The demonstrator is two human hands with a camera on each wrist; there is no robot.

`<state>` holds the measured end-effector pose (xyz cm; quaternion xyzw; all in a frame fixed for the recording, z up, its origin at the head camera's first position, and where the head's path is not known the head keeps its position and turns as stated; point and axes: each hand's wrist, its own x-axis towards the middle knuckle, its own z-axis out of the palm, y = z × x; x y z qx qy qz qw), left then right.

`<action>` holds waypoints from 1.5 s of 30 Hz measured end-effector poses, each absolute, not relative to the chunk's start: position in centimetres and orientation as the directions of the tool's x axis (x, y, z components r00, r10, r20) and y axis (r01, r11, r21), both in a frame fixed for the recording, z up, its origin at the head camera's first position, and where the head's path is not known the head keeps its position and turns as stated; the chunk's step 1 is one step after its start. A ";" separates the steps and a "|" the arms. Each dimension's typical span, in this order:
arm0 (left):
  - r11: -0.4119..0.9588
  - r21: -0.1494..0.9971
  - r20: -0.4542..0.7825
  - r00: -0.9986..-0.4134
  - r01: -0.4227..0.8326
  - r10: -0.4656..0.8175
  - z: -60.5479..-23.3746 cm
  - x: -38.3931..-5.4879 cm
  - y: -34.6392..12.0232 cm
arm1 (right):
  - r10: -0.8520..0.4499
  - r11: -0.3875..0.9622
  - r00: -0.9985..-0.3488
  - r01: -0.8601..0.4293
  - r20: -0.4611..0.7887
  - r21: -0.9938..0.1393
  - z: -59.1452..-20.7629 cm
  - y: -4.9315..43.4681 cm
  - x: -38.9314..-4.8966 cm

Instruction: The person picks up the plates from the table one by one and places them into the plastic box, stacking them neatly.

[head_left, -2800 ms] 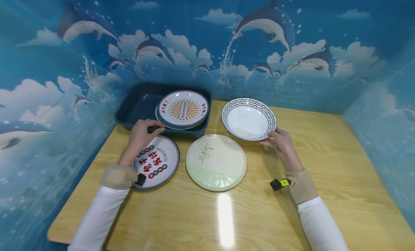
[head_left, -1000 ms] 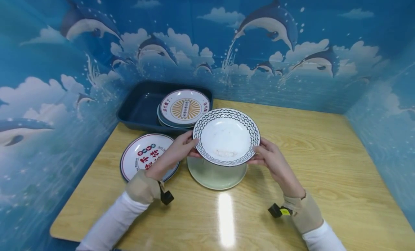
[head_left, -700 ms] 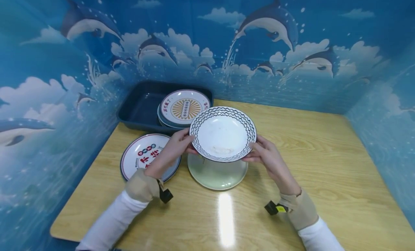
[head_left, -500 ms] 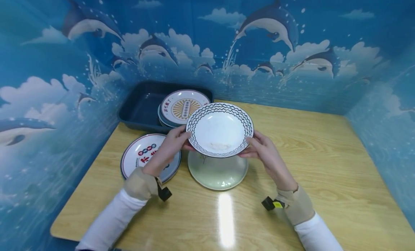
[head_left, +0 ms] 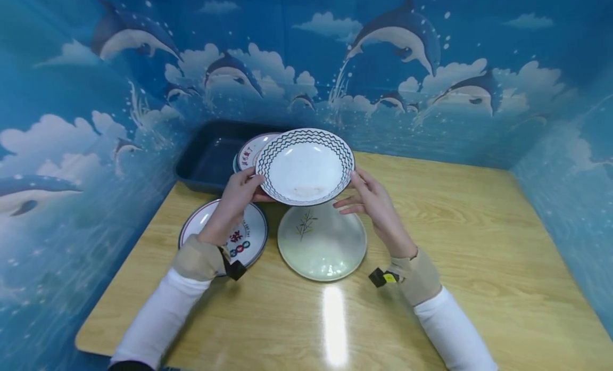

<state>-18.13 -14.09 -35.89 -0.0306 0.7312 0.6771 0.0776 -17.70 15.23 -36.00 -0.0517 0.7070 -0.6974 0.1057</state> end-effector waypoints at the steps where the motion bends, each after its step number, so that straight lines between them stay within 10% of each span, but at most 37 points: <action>1: 0.083 0.984 -0.159 -0.986 -0.155 0.046 -35.8 -18.3 -14.3 | -0.216 0.023 -0.974 0.062 -0.066 -0.998 -36.0 14.8 -18.0; 20: -0.014 0.986 -0.167 -0.978 -0.167 -0.125 -37.1 -21.9 -16.5 | -0.235 0.310 -0.969 0.002 -0.078 -0.951 -41.1 8.6 -23.8; 45: 0.186 0.955 -0.219 -0.972 -0.231 -0.085 -38.4 -23.1 -18.1 | -0.220 0.249 -0.965 0.083 -0.139 -0.965 -42.2 7.4 -24.7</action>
